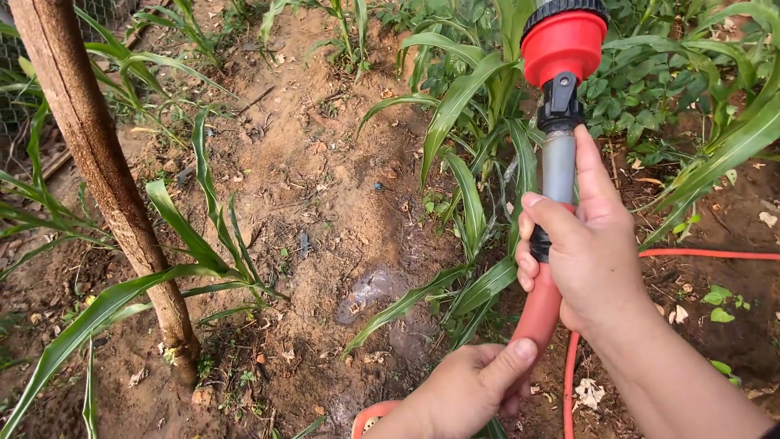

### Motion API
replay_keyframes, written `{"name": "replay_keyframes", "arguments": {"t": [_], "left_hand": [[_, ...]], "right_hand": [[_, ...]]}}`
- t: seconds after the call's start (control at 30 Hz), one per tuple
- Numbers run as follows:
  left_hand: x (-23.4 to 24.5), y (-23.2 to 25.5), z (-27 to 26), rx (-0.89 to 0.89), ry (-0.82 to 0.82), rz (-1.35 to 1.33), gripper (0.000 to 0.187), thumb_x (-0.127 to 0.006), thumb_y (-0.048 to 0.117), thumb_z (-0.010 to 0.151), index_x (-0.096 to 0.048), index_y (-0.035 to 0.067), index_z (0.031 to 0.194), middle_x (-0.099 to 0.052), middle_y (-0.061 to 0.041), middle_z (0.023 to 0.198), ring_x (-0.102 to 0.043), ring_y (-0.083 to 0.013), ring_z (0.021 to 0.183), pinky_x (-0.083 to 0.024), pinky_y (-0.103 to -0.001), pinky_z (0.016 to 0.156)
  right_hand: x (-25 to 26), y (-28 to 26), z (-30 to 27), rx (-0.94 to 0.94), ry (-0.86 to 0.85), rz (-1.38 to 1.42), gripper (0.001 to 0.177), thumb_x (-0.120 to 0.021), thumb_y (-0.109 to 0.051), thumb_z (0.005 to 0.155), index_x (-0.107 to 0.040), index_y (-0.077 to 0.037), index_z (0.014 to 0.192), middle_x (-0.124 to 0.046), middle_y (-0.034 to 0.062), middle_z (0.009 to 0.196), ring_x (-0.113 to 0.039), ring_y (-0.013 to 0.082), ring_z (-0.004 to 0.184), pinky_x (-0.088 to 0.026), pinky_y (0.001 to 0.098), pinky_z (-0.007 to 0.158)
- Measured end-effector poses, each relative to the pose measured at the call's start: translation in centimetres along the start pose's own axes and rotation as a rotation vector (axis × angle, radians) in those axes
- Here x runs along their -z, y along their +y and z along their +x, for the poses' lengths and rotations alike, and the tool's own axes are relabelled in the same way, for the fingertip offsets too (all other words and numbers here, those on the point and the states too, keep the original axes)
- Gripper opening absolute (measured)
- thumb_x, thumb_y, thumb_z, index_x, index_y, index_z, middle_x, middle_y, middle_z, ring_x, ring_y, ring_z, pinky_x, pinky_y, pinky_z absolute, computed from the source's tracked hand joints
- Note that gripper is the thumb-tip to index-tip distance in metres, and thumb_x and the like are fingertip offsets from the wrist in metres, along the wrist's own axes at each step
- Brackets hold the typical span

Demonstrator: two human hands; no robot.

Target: Watering various plants in a garden bed using a garden hose with a spray nozzle attachment.

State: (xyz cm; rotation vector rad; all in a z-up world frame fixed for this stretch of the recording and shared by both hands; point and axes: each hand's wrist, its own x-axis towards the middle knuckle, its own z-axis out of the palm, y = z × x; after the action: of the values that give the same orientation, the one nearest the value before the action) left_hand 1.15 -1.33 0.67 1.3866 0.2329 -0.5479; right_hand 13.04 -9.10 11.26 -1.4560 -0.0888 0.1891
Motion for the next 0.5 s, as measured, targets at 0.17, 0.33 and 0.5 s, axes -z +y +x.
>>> {"name": "replay_keyframes", "arguments": {"t": [0.17,0.33,0.5], "left_hand": [[-0.8,0.4,0.4,-0.012,-0.007,0.061,0.057,-0.045,0.065,0.104,-0.062,0.016,0.079,-0.059,0.0,0.064,-0.051,-0.0098,0.06,-0.044,-0.025,0.068],[-1.9,-0.6,1.3,0.016,0.024,-0.002,0.056,-0.049,0.064,0.103,-0.061,0.015,0.08,-0.059,0.001,0.066,-0.052,-0.0084,0.058,-0.043,-0.022,0.063],[-2.0,-1.1,1.0,0.045,0.06,-0.011,0.057,-0.05,0.064,0.102,-0.063,0.013,0.08,-0.062,0.002,0.07,-0.055,-0.0067,0.058,-0.046,-0.021,0.06]], "right_hand": [[1.1,0.1,0.4,-0.029,0.026,0.014,0.088,-0.053,-0.004,0.094,-0.021,-0.045,0.165,-0.047,0.0094,0.069,-0.041,0.0197,0.037,-0.033,0.0334,0.03],[2.0,0.3,0.6,-0.063,0.04,0.011,0.088,-0.052,-0.004,0.094,-0.02,-0.046,0.165,-0.047,0.0091,0.068,-0.039,0.0194,0.037,-0.032,0.0335,0.031],[1.7,0.2,0.2,-0.174,0.098,0.012,0.09,-0.052,-0.005,0.095,-0.018,-0.049,0.166,-0.045,0.0089,0.07,-0.037,0.0183,0.041,-0.032,0.0329,0.036]]}}
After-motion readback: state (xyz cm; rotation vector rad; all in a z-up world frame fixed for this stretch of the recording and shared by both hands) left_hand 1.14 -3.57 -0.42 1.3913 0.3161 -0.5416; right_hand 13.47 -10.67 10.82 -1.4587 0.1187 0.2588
